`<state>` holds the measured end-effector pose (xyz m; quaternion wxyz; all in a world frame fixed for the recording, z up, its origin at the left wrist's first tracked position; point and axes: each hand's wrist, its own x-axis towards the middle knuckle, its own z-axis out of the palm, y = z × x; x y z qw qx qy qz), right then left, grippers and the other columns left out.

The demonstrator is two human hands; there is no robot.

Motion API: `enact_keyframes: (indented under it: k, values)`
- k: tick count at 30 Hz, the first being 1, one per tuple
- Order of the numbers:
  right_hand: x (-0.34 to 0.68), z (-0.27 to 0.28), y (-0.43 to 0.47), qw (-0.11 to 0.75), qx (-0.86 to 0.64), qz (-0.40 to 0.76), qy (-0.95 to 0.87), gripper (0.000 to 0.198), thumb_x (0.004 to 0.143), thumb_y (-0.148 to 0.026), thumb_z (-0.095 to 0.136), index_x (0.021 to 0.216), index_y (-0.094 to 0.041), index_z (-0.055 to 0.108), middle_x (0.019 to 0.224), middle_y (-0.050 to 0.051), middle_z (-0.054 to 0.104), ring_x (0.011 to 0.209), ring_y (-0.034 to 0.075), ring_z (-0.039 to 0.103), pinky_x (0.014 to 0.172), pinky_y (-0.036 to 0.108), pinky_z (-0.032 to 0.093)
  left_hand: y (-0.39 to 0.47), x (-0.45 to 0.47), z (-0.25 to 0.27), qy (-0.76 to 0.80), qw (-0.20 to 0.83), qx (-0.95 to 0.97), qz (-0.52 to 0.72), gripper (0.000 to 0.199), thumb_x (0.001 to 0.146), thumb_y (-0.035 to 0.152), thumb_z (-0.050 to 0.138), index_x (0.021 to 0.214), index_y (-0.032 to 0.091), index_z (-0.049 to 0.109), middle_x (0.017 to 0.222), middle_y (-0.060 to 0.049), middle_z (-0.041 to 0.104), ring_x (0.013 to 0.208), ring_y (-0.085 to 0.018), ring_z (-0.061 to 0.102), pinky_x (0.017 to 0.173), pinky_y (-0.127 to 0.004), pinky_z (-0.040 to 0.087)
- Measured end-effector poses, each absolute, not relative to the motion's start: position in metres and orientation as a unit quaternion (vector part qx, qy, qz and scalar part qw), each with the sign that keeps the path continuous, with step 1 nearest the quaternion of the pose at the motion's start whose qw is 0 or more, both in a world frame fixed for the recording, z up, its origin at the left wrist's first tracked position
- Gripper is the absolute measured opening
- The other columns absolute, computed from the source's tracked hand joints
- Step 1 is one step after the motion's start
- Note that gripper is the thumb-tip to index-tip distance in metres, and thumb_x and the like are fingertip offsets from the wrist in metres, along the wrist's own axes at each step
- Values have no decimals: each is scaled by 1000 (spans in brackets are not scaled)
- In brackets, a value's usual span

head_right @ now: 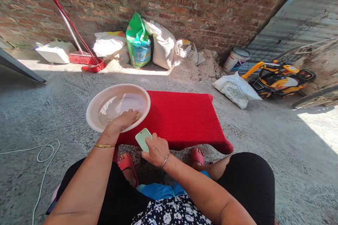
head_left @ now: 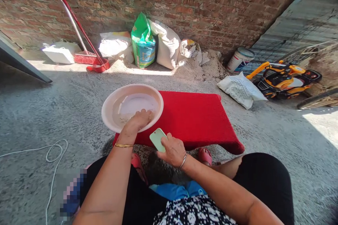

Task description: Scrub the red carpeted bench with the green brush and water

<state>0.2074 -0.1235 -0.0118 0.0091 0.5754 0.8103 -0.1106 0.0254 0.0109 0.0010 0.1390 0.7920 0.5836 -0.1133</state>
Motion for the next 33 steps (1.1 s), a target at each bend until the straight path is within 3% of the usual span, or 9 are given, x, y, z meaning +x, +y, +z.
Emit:
enact_keyframes:
  k: [7,15,17,20,24,29,33]
  values:
    - [371,-17,-141,22,759,-83,646,32,83,-53,58,95,-23,56,99,2,60,83,18,63,60,26,36,13,24,-7,587,132,793,-98,38,95,31,38,125,15,55,115,-18,59,101,-30,61,88,-43,47]
    - [519,-3,-164,79,900,-71,422,40,81,-60,51,95,-23,60,108,11,61,94,29,64,72,38,44,16,22,-4,585,142,791,-114,38,94,30,39,125,15,55,116,-16,60,101,-27,61,88,-41,48]
    - [517,-2,-163,63,905,-60,417,42,81,-62,50,97,-24,60,109,11,61,94,30,64,73,40,45,16,23,-3,600,156,776,-112,40,95,31,35,126,16,54,119,-17,59,103,-28,61,86,-42,48]
    - [481,-4,-151,-28,869,-64,490,43,80,-62,52,100,-24,59,105,9,61,91,27,63,72,36,46,17,24,-4,609,165,770,-95,40,94,31,34,124,16,56,120,-18,59,105,-29,61,86,-42,48]
    - [390,-13,-125,-132,753,-66,641,37,84,-49,56,111,-23,58,104,6,58,87,20,61,72,29,45,18,22,-7,597,155,781,-94,41,92,34,39,123,15,57,116,-16,61,107,-28,60,88,-42,48]
    - [309,-27,-97,-103,631,-71,766,35,82,-47,64,110,-27,63,100,5,57,84,17,57,75,26,41,21,20,-7,606,163,769,-119,46,93,35,34,127,13,56,123,-19,58,112,-32,59,89,-43,47]
    - [351,-28,-91,-73,688,-95,716,36,83,-48,62,115,-29,63,102,4,58,82,16,58,72,25,40,21,20,-8,601,163,773,-122,47,94,33,34,132,15,53,126,-20,56,111,-32,59,90,-45,47]
